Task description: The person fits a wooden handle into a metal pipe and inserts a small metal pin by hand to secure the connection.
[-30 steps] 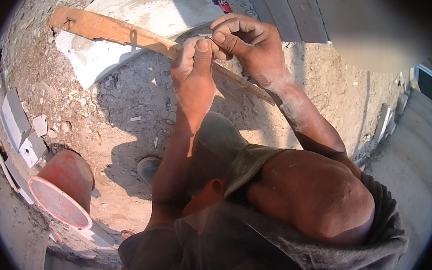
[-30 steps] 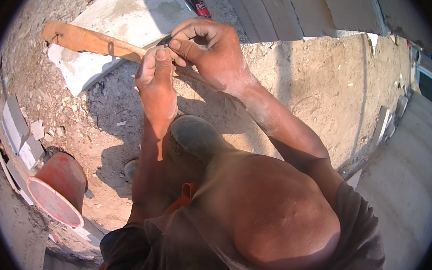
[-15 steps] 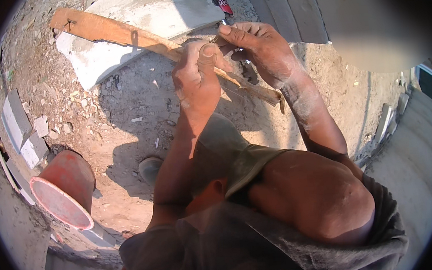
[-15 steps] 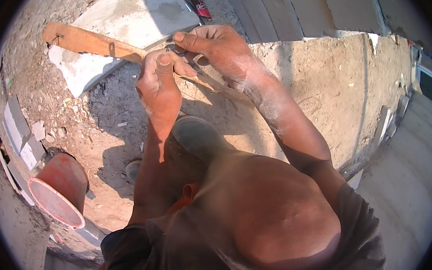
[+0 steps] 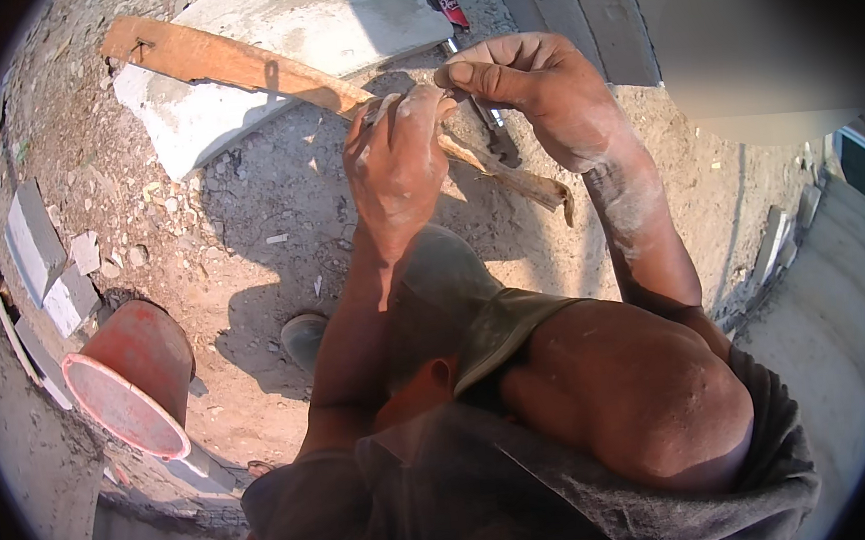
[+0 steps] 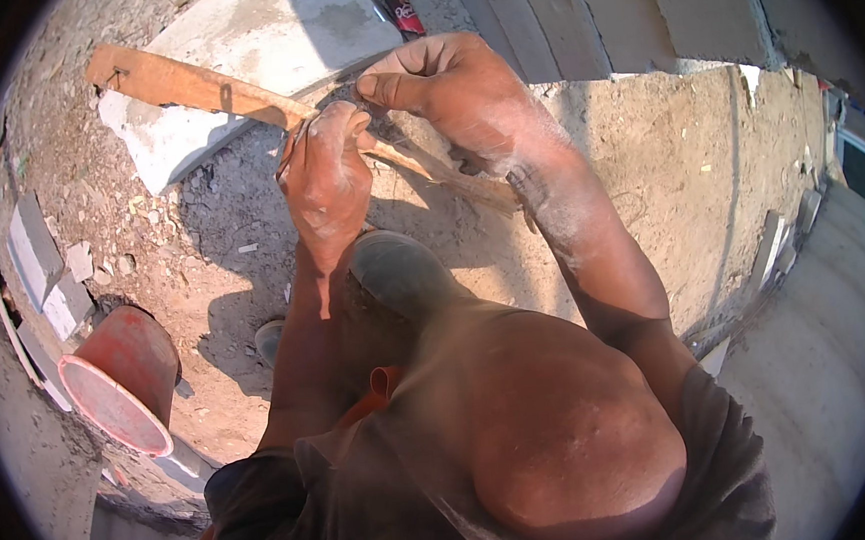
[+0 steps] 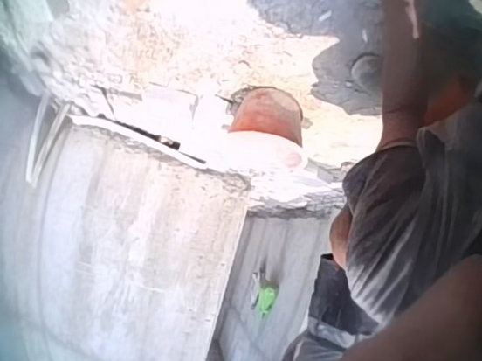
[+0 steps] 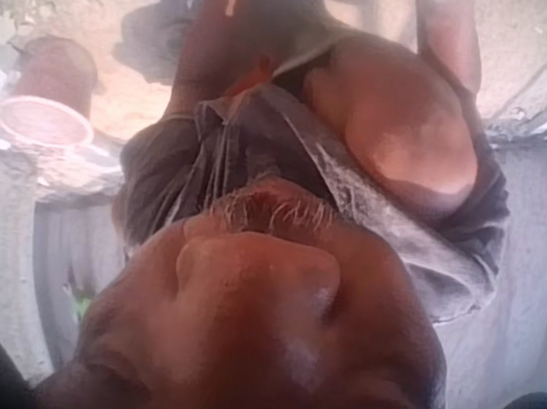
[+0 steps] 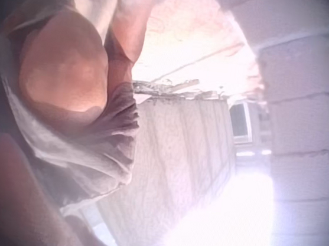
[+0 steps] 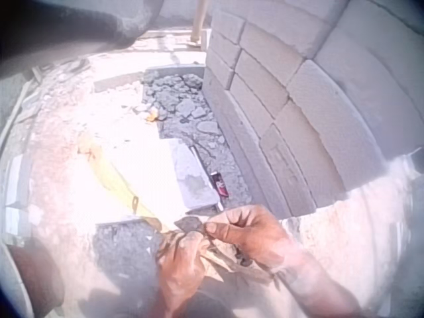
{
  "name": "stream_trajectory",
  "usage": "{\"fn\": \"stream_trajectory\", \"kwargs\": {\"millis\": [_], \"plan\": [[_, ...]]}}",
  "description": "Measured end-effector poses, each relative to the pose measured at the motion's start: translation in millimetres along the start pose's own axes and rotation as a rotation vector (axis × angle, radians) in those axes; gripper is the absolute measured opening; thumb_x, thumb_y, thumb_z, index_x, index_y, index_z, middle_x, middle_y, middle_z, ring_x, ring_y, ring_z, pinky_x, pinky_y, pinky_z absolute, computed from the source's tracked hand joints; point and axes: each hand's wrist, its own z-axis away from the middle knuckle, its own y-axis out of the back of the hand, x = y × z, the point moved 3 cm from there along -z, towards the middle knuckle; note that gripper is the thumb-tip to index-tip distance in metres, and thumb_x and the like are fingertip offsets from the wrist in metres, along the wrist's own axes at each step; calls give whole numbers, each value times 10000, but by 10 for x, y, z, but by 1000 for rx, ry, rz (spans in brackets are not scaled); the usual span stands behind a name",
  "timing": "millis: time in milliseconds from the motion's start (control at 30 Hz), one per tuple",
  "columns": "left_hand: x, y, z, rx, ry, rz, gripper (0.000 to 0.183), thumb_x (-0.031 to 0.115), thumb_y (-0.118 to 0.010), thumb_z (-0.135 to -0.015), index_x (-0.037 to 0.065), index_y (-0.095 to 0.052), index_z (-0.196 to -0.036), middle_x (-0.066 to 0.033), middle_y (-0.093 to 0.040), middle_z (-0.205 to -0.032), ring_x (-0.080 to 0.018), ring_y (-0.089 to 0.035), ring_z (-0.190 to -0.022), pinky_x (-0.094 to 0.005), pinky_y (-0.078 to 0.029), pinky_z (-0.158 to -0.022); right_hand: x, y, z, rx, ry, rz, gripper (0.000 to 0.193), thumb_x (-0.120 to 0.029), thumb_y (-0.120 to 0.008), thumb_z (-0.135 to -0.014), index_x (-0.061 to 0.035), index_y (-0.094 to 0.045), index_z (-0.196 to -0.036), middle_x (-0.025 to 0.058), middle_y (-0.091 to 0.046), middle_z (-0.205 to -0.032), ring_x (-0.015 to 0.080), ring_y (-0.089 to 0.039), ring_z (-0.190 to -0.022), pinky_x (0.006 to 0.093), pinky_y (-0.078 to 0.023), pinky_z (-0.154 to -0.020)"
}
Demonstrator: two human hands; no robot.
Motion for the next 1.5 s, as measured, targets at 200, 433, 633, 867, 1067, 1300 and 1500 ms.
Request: {"fn": "stream_trajectory", "kwargs": {"millis": [200, 433, 633, 867, 1067, 1300, 1500], "plan": [[1, -10, -65, 5, -21, -68, 266, -55, -702, -788, 45, -639, -1026, -100, -680, -833, -283, -694, -760, -377, -536, -703, -64, -97, 45, 69, 388, 86, 94, -41, -701, -911, 18, -732, -978, 78, -699, -973, 157, -650, -897, 287, -520, -815], [-16, -24, -12, -40, 493, 434, 120, 121, -634, -967, 2, -629, -988, -86, -625, -723, -224, -626, -565, -325, -491, -521, -112, -229, 202, 260, 1004, 486, 87, -12, -698, -867, -5, -718, -951, 110, -665, -964, 209, -636, -863, 307, -502, -785], [69, -78, 21, -20, 816, 1203, 304, 265, -541, -1049, -22, -621, -989, -24, -577, -687, -91, -541, -517, -276, -445, -463, 234, -339, 68, 259, 776, -60, 78, -31, -689, -911, -2, -711, -980, 89, -671, -982, 156, -610, -893, 291, -486, -830], [-140, 83, -98, -148, 238, 434, 190, 218, -569, -1028, 40, -631, -1005, -54, -611, -716, -136, -597, -564, -307, -492, -532, 217, -162, -154, -60, 374, -292, 115, -86, -693, -939, 29, -704, -941, 61, -681, -985, 118, -595, -902, 268, -475, -827], [-225, 34, -135, -349, 432, 389, 271, 283, -545, -1040, 32, -638, -1000, -47, -596, -706, -132, -576, -558, -295, -481, -544, 65, -156, -26, 104, 667, 116, 88, -89, -701, -930, -3, -700, -911, 52, -654, -980, 126, -590, -914, 291, -473, -832], [-143, -103, -45, -130, 1030, 1263, 326, 297, -542, -1049, -5, -615, -950, 8, -508, -638, -89, -464, -487, -249, -412, -474, 259, -342, -55, 235, 539, -298, 78, -72, -668, -954, 3, -687, -953, 58, -647, -976, 145, -597, -895, 304, -481, -831], [-195, -11, -24, -287, 773, 803, 308, 306, -551, -1046, 12, -611, -976, 22, -482, -640, -82, -452, -487, -231, -420, -500, 347, -245, -304, -92, 178, -562, 91, -107, -656, -974, -30, -697, -950, 32, -671, -907, 121, -587, -847, 299, -476, -767]]}}
